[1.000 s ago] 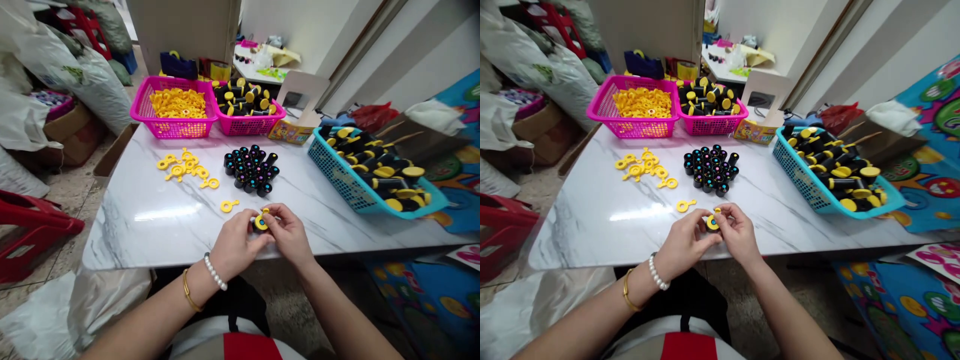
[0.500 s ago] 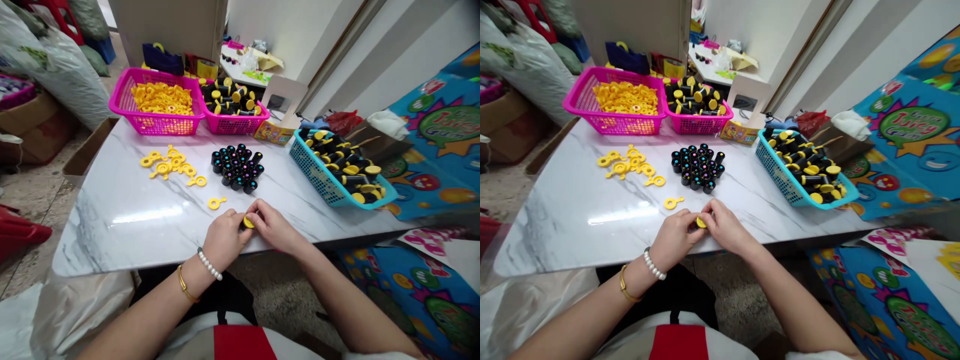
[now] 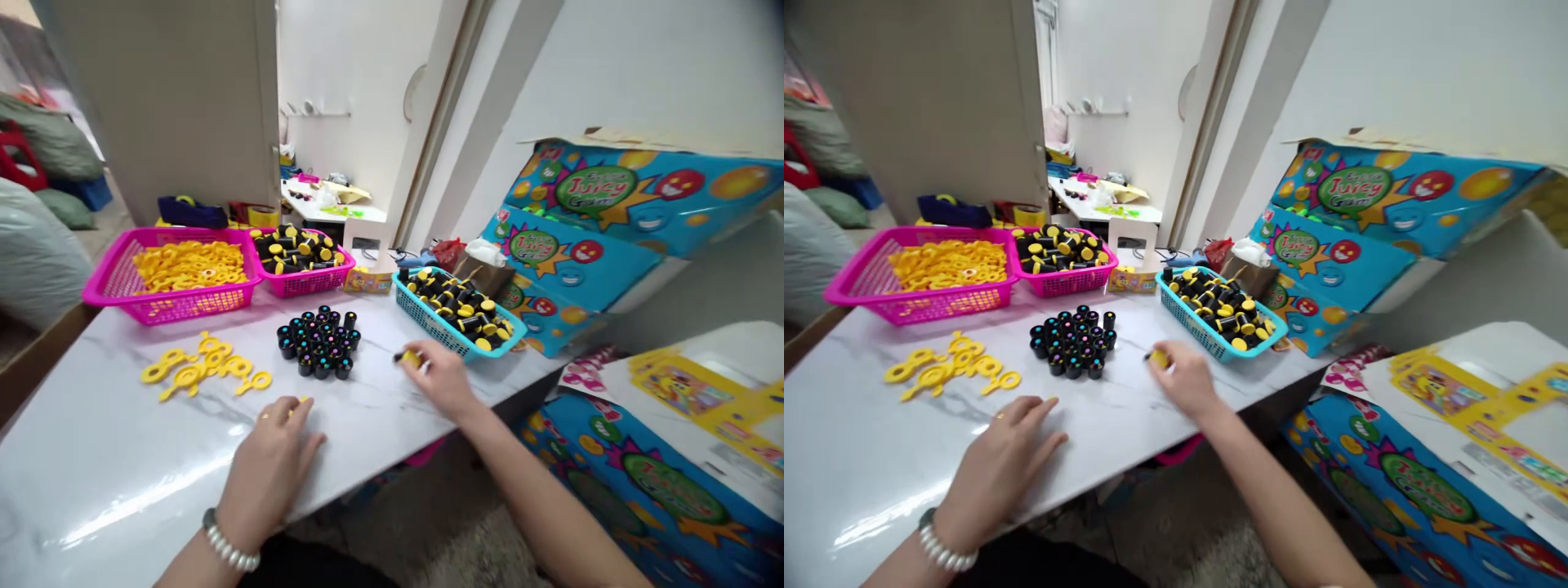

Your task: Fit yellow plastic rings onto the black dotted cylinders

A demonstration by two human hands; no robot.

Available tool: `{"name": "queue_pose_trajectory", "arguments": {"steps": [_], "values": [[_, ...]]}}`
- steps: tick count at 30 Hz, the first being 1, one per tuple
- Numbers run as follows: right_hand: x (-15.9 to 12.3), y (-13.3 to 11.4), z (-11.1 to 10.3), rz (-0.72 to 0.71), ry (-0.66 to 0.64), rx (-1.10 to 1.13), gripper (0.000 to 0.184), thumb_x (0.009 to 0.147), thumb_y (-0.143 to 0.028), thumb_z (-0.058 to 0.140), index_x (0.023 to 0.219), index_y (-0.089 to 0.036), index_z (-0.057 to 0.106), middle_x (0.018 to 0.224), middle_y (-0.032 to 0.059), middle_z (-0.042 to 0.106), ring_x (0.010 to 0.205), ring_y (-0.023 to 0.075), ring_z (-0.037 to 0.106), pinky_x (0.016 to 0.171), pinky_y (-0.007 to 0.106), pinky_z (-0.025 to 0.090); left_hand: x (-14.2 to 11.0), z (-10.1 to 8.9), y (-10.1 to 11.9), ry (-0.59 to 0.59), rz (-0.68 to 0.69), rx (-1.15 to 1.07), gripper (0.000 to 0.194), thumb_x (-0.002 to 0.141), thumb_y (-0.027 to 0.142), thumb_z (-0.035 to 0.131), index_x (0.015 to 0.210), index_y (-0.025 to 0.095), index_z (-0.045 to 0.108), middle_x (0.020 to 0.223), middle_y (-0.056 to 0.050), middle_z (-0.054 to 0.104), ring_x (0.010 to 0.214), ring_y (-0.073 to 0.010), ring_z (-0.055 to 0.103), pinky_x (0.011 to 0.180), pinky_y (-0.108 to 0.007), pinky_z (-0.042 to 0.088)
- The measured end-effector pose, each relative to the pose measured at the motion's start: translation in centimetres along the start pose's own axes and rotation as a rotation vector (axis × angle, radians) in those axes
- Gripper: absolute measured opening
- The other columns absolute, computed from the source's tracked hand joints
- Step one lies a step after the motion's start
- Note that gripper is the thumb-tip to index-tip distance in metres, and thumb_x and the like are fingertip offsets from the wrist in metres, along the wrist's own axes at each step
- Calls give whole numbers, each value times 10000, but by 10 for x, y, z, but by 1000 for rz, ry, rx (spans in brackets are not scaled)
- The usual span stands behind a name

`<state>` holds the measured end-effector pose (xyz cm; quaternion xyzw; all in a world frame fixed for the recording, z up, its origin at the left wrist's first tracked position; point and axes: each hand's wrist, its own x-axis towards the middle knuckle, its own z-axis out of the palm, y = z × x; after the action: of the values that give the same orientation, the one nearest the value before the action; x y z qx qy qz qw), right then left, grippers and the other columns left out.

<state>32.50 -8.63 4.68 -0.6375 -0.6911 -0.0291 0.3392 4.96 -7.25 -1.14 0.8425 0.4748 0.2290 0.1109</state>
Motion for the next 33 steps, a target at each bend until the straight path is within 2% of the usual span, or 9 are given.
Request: {"name": "queue_pose_trajectory", "arguments": {"steps": [3, 8, 12, 14, 17, 20, 23, 27, 33], "values": [[47, 48, -42, 102, 284, -155, 182, 821, -287, 589, 959, -176, 629, 1026, 151, 635, 961, 262, 556, 843, 374, 389, 4, -9, -19, 24, -48, 139, 217, 826, 316, 555, 944, 161, 649, 1010, -131, 577, 975, -297, 539, 864, -419, 464], [70, 57, -49, 98, 281, -88, 248, 815, -266, 618, 1032, -146, 620, 1138, 195, 581, 1106, 281, 473, 917, 407, 330, 8, -11, -17, -23, -116, -28, 210, 870, 271, 469, 922, 156, 638, 930, -101, 603, 863, -228, 586, 820, -370, 481], [17, -4, 8, 50, -82, 173, 242, 832, -346, 604, 1026, -208, 647, 916, 64, 669, 762, 170, 603, 682, 294, 466, 16, -7, 4, -99, -305, -637, 278, 852, 397, 520, 969, 166, 621, 854, -60, 654, 735, -175, 622, 688, -317, 514], [-10, -34, 37, 154, -430, 579, 274, 835, -365, 596, 1058, -208, 621, 903, 42, 670, 729, 153, 616, 598, 257, 478, 21, -3, 15, -185, -419, -1021, 334, 809, 470, 571, 918, 154, 581, 778, -46, 653, 670, -159, 628, 581, -277, 512], [-25, -54, 65, 336, -602, 936, 230, 812, -398, 609, 916, -193, 599, 763, 2, 633, 632, 126, 597, 502, 218, 449, 27, 5, 26, -262, -464, -1268, 385, 776, 525, 604, 840, 155, 519, 699, -29, 641, 614, -148, 629, 497, -238, 492], [-10, -42, 72, 467, -505, 929, 226, 749, -380, 656, 757, -181, 548, 587, -49, 536, 454, 77, 479, 404, 191, 378, 31, 13, 27, -209, -433, -1077, 383, 825, 540, 535, 895, 164, 543, 732, -32, 667, 562, -139, 623, 454, -226, 460], [17, -18, 71, 533, -423, 857, 232, 715, -324, 650, 876, -173, 580, 541, -71, 495, 414, 70, 428, 364, 180, 346, 37, 19, 23, -62, -346, -737, 376, 841, 481, 541, 1041, 166, 592, 713, -20, 679, 581, -143, 630, 551, -248, 467], [34, -7, 73, 532, -584, 810, 311, 721, -290, 611, 1000, -153, 604, 510, -78, 486, 389, 65, 389, 359, 174, 302, 45, 25, 19, -19, -290, -529, 392, 826, 388, 584, 1139, 153, 597, 700, -13, 683, 630, -153, 638, 641, -264, 452], [9, -26, 74, 346, -727, 792, 214, 795, -279, 580, 952, -156, 658, 633, -31, 578, 501, 82, 475, 487, 205, 379, 40, 27, 17, -16, -269, -458, 307, 785, 303, 643, 1067, 186, 636, 720, -6, 678, 641, -143, 614, 627, -241, 425]]}}
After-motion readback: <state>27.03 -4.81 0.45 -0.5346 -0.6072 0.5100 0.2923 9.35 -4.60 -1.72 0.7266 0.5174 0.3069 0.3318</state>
